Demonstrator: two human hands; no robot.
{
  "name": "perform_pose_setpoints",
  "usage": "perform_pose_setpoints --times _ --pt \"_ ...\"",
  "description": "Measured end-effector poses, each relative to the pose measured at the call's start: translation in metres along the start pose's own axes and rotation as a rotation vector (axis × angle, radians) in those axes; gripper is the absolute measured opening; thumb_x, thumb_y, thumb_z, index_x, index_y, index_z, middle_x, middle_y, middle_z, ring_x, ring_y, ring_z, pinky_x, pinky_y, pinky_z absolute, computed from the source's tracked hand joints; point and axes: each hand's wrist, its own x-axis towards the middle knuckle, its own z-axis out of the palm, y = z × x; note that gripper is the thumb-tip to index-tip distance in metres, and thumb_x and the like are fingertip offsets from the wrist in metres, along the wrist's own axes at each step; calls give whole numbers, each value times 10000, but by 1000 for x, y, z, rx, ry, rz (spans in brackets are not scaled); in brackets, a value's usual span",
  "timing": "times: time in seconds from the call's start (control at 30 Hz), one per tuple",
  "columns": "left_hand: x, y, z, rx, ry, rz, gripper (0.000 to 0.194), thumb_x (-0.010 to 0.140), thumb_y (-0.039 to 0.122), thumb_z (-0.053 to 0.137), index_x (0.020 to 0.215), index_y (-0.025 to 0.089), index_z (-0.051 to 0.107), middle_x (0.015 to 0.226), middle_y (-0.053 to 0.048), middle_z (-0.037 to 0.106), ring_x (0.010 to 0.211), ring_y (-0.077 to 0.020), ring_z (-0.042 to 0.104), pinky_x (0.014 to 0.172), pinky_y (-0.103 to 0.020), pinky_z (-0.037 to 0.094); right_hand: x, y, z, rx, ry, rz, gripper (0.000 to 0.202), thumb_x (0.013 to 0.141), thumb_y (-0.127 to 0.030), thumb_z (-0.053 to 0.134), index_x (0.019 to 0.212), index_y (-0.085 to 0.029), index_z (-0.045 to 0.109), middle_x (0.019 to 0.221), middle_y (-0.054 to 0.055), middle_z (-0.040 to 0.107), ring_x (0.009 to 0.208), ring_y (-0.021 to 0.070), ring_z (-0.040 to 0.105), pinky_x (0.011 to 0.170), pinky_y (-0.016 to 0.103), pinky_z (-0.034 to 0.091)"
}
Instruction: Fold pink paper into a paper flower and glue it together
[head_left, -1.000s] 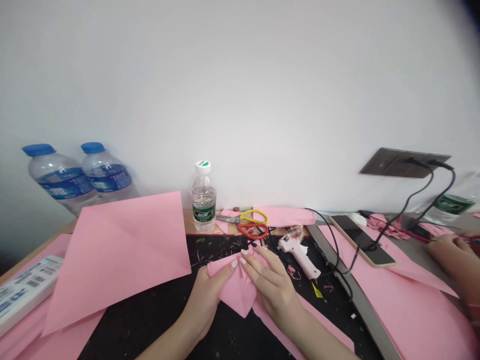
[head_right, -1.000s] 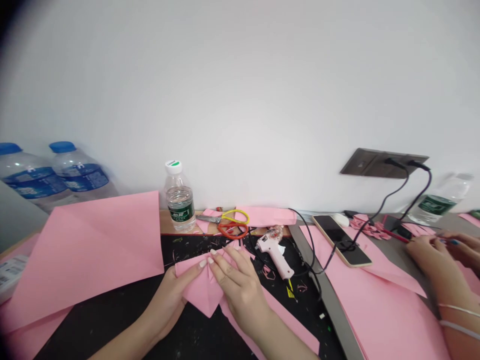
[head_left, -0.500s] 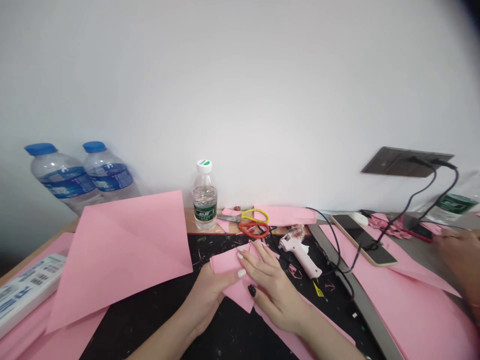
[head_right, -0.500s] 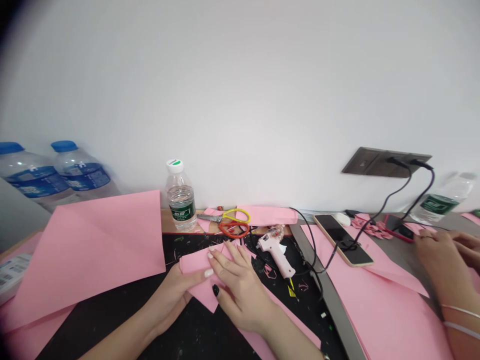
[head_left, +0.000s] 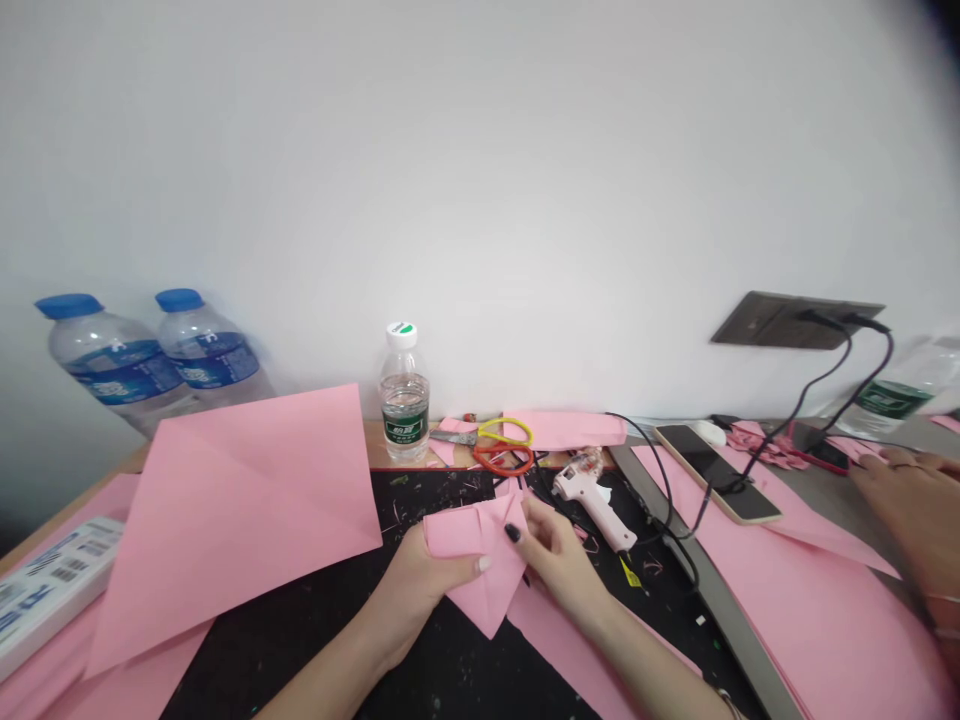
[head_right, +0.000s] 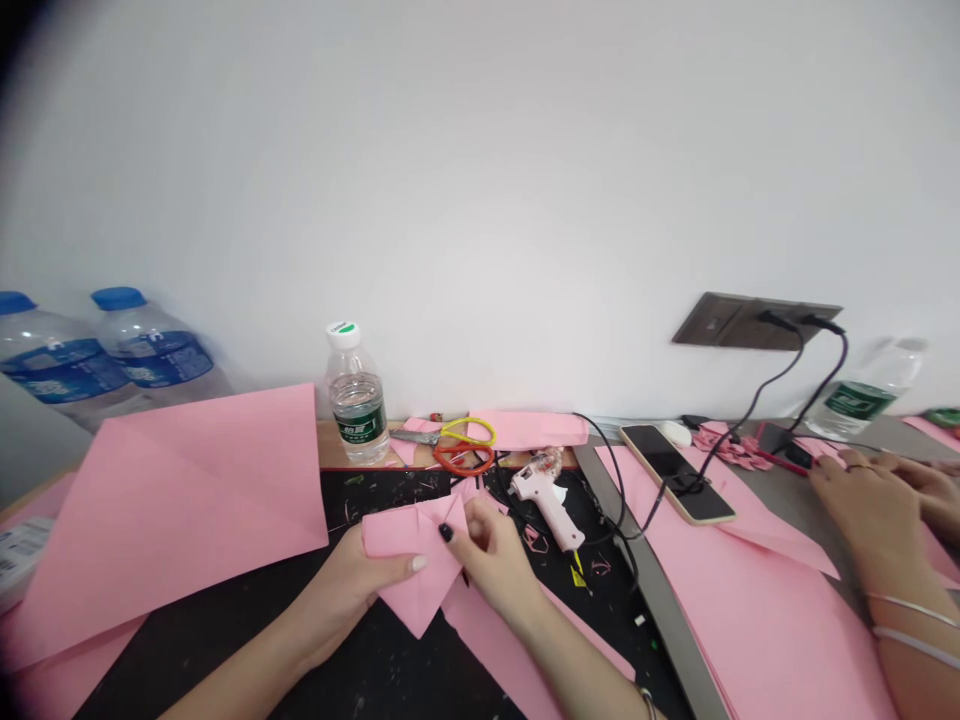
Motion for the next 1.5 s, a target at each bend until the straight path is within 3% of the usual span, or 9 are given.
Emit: perform_pose_setpoints --times 0.2,0.47,0.67,0.83,1.0,1.17,1.27,1.37,1.5 --pt "0 -1 0 37 75 3 417 598 123 751 1003 98 656 987 -134 708 956 -327 630 853 -436 474 -1 1 6 102 -119 83 348 782 -470 576 635 -162 511 373 -85 409 283 43 312 305 169 201" --pt "0 -8 -4 105 122 46 408 675 142 701 1070 125 598 1059 -131 674 962 -296 625 837 -404 479 -4 1 11 100 -52 77 358 803 -467 549 618 -164 502 364 -84 396 294 47 285 333 188 179" --pt "-1 1 -3 384 106 73 410 611 92 704 1003 144 597 979 -77 672 904 -252 607 757 -321 478 5 1 0 87 -71 51 248 680 -363 699 684 -157 562 605 -32 481 513 88 397 466 210 281" --pt "1 1 -2 515 44 86 455 576 39 671 999 172 568 904 -18 641 809 -199 581 678 -267 460 5 2 -5 78 -92 104 384 666 -318 711 509 -177 391 515 -73 302 482 69 237 469 217 163" --pt "2 -3 -5 423 64 53 487 599 62 662 1055 180 537 944 -30 646 886 -232 583 729 -299 468 3 1 2 170 -23 55 422 711 -342 669 492 -187 343 511 -66 307 474 77 260 461 224 195" --pt "2 -5 -6 326 61 56 505 631 72 654 1104 186 518 1002 -43 648 953 -247 584 804 -330 459 3 -2 2 102 72 17 368 824 -416 517 550 -173 483 544 -25 441 499 108 392 475 231 314" --pt "2 -5 -6 365 42 52 553 636 62 643 1150 196 491 1086 -56 621 1014 -255 564 845 -334 439 3 -6 -5 -48 149 -128 261 872 -371 451 832 -175 618 796 46 592 702 169 534 600 267 423" --pt "0 -4 -6 497 -23 74 539 619 41 637 1114 206 505 1070 -45 613 1034 -254 542 862 -325 415 1 -10 -8 -218 103 -309 243 828 -326 535 1036 -218 604 1056 78 575 955 220 535 759 306 448" --pt "-3 -2 -5 640 -121 92 558 606 37 634 1107 238 496 1087 -18 591 1008 -237 542 853 -307 401 -1 -13 -3 -297 17 -350 175 739 -229 656 910 -221 623 991 59 570 988 222 526 896 363 405"
